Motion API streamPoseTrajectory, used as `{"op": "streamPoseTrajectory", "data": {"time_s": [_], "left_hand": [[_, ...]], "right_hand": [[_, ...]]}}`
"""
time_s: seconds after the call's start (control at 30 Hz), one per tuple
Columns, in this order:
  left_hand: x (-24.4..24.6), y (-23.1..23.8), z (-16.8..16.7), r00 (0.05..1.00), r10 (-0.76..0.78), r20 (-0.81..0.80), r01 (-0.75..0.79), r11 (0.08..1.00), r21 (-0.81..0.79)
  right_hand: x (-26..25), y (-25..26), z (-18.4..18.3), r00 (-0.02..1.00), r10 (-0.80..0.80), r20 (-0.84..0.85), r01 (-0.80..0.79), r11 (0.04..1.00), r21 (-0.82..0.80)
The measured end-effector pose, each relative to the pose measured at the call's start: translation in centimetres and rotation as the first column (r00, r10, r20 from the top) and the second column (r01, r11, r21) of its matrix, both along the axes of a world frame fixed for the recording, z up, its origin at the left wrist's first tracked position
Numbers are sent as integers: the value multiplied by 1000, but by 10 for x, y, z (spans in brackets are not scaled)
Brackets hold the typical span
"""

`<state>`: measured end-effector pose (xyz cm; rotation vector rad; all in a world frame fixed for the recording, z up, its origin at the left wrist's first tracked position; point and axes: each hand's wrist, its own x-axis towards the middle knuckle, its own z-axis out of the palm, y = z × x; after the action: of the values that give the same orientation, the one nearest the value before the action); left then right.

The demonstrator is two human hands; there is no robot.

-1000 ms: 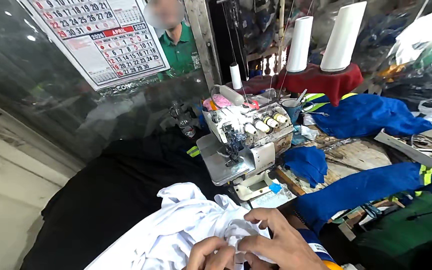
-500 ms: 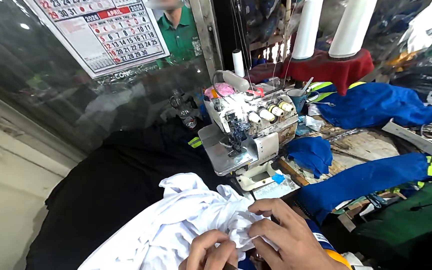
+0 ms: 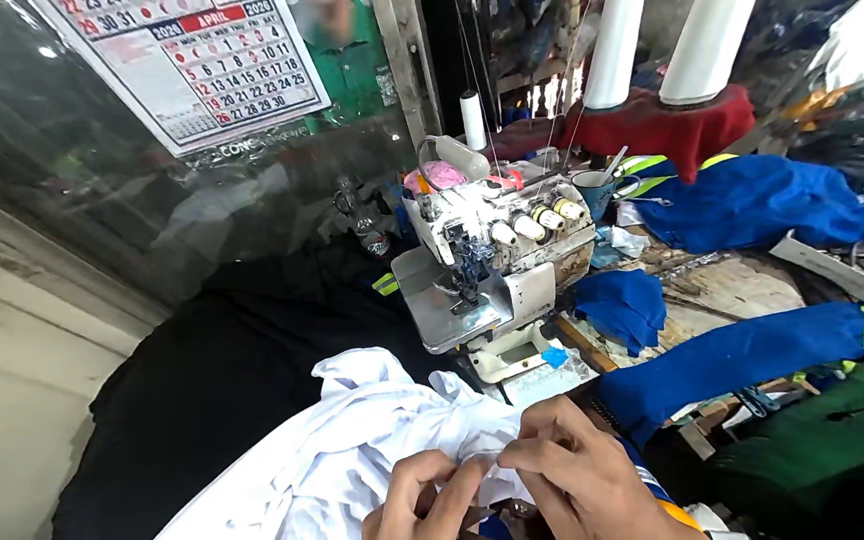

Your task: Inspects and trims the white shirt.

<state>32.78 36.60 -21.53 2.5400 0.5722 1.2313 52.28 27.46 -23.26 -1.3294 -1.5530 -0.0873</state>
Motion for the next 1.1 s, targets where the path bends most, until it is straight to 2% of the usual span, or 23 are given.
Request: {"op": "streamPoseTrajectory", "data": {"time_s": [0.2, 0.33, 0.47, 0.6, 0.7, 0.9, 0.97, 1.1], "left_hand": [[0, 3, 1, 999, -19, 35, 19, 1000, 2], [1, 5, 4, 997, -41, 61, 44, 998, -55], [2, 8, 13, 996, -79, 42, 86, 980, -180], [5, 14, 22, 997, -80, 11, 80, 963, -259], [7, 17, 27, 997, -75, 11, 75, 954, -290], [12, 18, 32, 998, -62, 6, 61, 942, -331], [13, 19, 32, 998, -58, 3, 56, 939, -340], [13, 21, 31, 999, -47, -9, 41, 938, -344]], "right_hand": [[1, -4, 7, 998, 58, -13, -60, 991, -117], [4, -2, 13, 995, 95, -2, -94, 981, -167], [8, 0, 14, 970, 192, -150, -226, 938, -263], [9, 5, 12, 838, 311, -447, -423, 890, -172], [10, 7, 14, 744, 347, -571, -505, 852, -140], [15, 9, 17, 600, 401, -692, -644, 756, -120], [13, 12, 17, 563, 425, -709, -659, 748, -75], [11, 15, 16, 554, 417, -721, -633, 773, -39]]}}
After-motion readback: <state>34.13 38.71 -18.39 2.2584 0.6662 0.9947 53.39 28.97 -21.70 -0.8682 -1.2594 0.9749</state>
